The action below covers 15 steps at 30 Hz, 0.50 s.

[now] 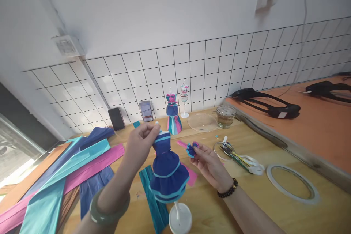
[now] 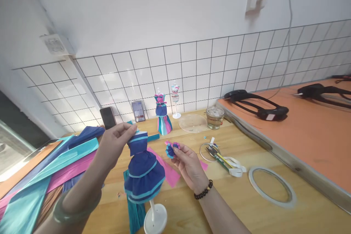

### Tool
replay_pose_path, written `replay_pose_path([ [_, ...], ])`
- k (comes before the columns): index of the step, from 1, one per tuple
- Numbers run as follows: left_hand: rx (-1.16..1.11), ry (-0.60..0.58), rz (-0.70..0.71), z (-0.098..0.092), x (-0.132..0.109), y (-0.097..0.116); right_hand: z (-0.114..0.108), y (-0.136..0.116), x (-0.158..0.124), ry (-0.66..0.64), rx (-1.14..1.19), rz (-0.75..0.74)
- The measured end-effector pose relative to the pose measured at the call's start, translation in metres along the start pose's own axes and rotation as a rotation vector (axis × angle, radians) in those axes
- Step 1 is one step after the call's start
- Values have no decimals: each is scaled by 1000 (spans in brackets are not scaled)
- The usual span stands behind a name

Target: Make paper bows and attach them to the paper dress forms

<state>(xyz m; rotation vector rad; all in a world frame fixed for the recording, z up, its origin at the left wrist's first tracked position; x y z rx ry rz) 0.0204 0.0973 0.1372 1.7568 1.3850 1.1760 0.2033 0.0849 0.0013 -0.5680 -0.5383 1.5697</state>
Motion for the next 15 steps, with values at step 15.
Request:
replay_pose_path([
  [15,-171,17,39,6,-10,-1,-14,1,8,51,21,-38],
])
Point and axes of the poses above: each hand's wrist, its own x-axis towards the middle knuckle, its own z-axis out of the palm, y = z × x, the point moved 4 cm from there along x, towards the middle knuckle, and after that the axes turned 4 degrees about x, right-handed, at the moved point
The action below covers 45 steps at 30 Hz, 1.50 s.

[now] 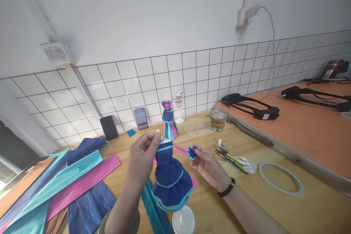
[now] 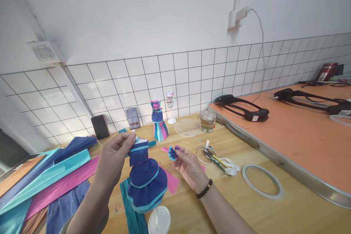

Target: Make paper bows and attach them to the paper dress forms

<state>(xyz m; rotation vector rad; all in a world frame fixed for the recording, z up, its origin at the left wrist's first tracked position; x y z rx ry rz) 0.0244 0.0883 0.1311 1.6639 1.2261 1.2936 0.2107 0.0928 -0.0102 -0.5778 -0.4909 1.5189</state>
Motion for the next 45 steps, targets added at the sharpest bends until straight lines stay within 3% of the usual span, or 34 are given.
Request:
replay_pose_path([
  [6,90,58,98,-10,-4,5,8,-5,-5,1,-32,-31],
  [11,106,-12,114,-8,-7,6,40,-24,-23,-43,-81,-90],
  [16,65,-66,136,-9,-11,12,95,-31,-60,-207,-431,-222],
  [20,32,-94,155,-9,-9,11,117,-20,-78,-227,-714,-360],
  [27,3,-125,158,-8,-7,11,112,-6,-75,-110,-783,-487],
  [35,-7,-124,161,-9,-8,10,116,-3,-73,-132,-859,-639],
  [45,-18,-129,187,-8,-7,10,118,-5,-72,-97,-859,-613],
])
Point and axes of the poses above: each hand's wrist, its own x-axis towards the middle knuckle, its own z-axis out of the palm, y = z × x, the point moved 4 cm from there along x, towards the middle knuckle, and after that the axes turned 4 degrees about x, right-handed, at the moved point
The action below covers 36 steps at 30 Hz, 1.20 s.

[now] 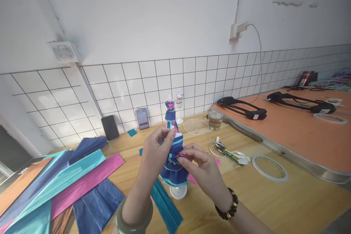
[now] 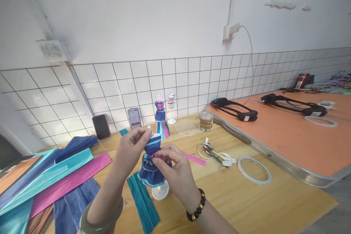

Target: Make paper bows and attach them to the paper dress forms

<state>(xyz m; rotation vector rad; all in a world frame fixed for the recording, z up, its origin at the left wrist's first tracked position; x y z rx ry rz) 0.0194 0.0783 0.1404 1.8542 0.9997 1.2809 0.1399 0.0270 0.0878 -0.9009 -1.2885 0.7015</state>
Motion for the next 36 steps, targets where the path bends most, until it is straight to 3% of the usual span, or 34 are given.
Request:
replay_pose_path([
  [17,2,2,-11,-1,0,-1,1,16,-8,177,129,140],
  [36,5,22,-21,0,-1,-1,7,10,-5,242,-44,68],
])
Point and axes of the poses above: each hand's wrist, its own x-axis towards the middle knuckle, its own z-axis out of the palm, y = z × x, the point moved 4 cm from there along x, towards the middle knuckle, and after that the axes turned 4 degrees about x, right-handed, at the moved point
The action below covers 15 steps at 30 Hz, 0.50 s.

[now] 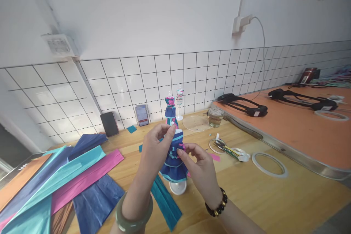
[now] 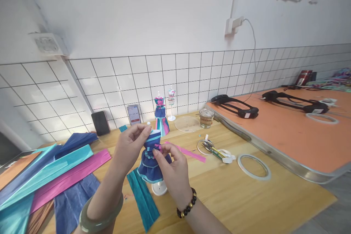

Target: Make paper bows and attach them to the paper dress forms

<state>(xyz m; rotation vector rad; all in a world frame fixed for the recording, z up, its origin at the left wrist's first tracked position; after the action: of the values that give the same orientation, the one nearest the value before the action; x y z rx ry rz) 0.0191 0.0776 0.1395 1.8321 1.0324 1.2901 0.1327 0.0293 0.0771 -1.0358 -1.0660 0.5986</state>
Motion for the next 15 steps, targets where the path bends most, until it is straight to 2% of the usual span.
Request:
replay_pose_path([
  [15,-42,-2,-3,-2,3,-1,1,6,2,-4,35,20],
])
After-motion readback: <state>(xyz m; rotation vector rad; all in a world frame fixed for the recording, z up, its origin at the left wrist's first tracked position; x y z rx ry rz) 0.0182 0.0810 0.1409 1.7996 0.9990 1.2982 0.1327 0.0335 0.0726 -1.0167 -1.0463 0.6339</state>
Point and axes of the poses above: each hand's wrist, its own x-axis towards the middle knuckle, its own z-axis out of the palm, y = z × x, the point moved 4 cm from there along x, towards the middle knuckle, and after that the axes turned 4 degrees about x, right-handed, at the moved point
